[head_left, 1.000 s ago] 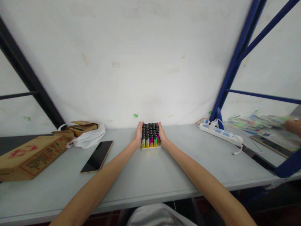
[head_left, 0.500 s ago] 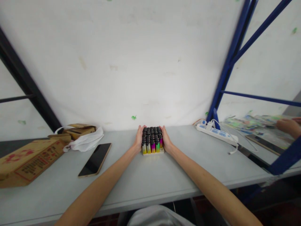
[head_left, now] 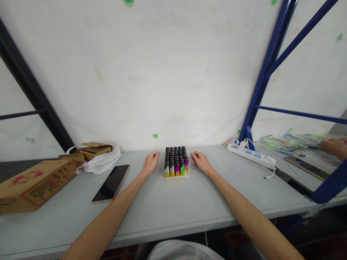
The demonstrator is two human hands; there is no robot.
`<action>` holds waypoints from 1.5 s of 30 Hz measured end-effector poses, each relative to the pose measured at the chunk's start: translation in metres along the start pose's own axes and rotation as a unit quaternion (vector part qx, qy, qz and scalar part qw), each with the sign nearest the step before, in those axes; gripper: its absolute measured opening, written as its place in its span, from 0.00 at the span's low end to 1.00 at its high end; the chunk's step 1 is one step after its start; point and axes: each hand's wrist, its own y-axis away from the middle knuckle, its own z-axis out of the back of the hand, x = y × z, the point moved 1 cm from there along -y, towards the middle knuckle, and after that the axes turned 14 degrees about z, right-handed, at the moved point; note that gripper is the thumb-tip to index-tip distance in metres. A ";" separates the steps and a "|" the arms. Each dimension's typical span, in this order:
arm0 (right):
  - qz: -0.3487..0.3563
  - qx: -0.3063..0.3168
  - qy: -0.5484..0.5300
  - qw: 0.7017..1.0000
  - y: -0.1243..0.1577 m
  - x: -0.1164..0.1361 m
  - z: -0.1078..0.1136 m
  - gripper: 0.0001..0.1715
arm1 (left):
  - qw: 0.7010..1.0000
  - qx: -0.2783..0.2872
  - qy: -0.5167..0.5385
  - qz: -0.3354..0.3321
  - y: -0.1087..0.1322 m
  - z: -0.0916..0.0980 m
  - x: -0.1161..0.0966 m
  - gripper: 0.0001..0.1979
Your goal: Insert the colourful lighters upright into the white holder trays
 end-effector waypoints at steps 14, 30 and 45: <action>0.180 0.052 0.072 0.980 -0.051 0.054 0.004 0.17 | 0.988 -0.031 0.004 -0.152 0.038 0.018 -0.046 0.20; 0.081 0.318 0.296 0.897 -0.093 0.090 -0.050 0.30 | 0.887 0.018 -0.208 -0.411 0.080 0.012 -0.062 0.14; 0.013 0.261 0.312 0.914 -0.066 0.047 0.032 0.30 | 0.922 0.152 -0.195 -0.297 0.062 0.012 -0.060 0.28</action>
